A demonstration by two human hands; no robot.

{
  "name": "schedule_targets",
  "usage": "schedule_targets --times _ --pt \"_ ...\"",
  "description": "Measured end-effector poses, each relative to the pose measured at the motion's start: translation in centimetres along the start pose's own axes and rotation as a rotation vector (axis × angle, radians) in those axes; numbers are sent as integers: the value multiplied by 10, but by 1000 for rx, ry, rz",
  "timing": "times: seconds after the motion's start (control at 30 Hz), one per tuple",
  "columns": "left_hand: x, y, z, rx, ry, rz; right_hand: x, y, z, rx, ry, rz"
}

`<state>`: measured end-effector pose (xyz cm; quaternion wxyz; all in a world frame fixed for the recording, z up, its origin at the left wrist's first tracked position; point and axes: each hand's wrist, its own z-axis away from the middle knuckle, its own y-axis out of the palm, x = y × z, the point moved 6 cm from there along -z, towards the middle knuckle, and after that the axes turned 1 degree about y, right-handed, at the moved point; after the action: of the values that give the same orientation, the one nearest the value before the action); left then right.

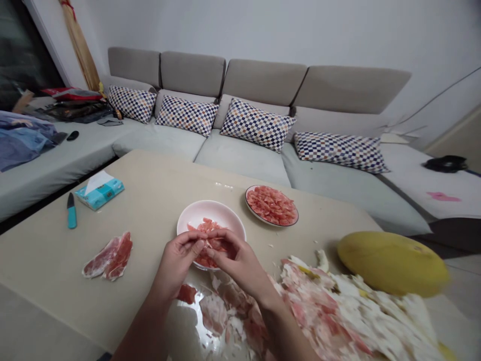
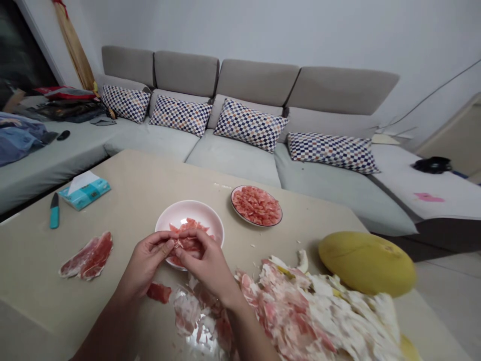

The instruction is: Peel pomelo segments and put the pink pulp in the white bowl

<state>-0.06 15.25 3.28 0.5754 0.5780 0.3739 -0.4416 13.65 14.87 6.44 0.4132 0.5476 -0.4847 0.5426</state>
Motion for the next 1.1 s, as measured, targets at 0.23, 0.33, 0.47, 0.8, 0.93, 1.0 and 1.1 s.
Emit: schedule_targets --times 0.23,0.33,0.47,0.8,0.93,1.0,1.1 --pt "-3 2 0 29 72 -22 -10 0 -3 22 79 8" --pt "2 4 0 43 -50 94 -6 -3 -1 2 47 52" --pt "5 7 2 72 -156 245 -4 -4 -1 1 80 0" --pt "8 5 1 74 -167 263 -11 -9 -4 -20 115 18" --pt "6 7 0 83 -158 230 -5 -10 -3 -56 51 151" --pt "7 7 0 93 -147 193 1 -11 -2 -104 -33 271" --pt "10 8 -2 111 -126 148 7 -9 2 -165 -166 466"
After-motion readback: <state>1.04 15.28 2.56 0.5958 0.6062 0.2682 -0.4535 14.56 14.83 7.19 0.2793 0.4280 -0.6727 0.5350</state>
